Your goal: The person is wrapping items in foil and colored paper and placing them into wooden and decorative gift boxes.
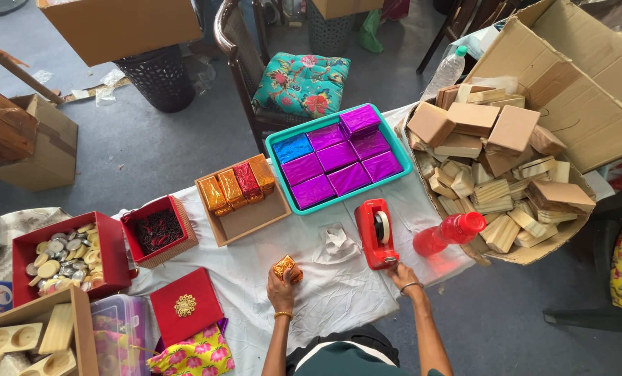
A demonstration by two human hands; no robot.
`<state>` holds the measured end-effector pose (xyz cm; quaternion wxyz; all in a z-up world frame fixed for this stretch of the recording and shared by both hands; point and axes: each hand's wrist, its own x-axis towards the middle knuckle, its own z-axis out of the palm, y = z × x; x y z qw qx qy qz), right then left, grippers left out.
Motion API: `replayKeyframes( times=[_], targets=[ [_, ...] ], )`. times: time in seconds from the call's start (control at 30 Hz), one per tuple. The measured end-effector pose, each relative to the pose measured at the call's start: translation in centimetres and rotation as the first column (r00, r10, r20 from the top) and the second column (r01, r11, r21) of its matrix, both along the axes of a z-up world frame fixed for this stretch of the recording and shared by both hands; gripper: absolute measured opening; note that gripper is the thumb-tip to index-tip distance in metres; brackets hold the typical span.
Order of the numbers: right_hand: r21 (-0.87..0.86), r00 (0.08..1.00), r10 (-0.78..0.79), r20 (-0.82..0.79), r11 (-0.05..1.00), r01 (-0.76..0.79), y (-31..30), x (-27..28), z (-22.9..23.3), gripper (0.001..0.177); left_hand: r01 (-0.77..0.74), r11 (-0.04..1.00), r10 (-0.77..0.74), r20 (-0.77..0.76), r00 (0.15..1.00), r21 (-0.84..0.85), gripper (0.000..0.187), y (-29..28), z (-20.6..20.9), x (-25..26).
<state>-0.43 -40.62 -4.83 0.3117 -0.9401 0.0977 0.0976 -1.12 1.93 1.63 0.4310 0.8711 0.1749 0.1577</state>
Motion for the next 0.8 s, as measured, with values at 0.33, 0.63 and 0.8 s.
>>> replayKeyframes(
  times=[0.33, 0.63, 0.8],
  targets=[
    [0.430, 0.951, 0.294, 0.097, 0.849, -0.307, 15.2, 1.4, 7.6, 0.026, 0.012, 1.000, -0.012, 0.005, 1.000, -0.003, 0.056, 0.1, 1.1, -0.3],
    [0.791, 0.930, 0.354, 0.098, 0.539, -0.289, 27.8, 3.2, 15.0, 0.078, 0.041, 0.998, -0.043, 0.031, 0.999, 0.045, 0.059, 0.5, 0.0, -0.3],
    [0.700, 0.981, 0.124, 0.151, 0.687, -0.195, 29.6, 3.8, 8.8, 0.051, 0.067, 0.994, -0.074, 0.080, 0.994, 0.087, 0.063, 0.6, 0.0, -0.4]
  ],
)
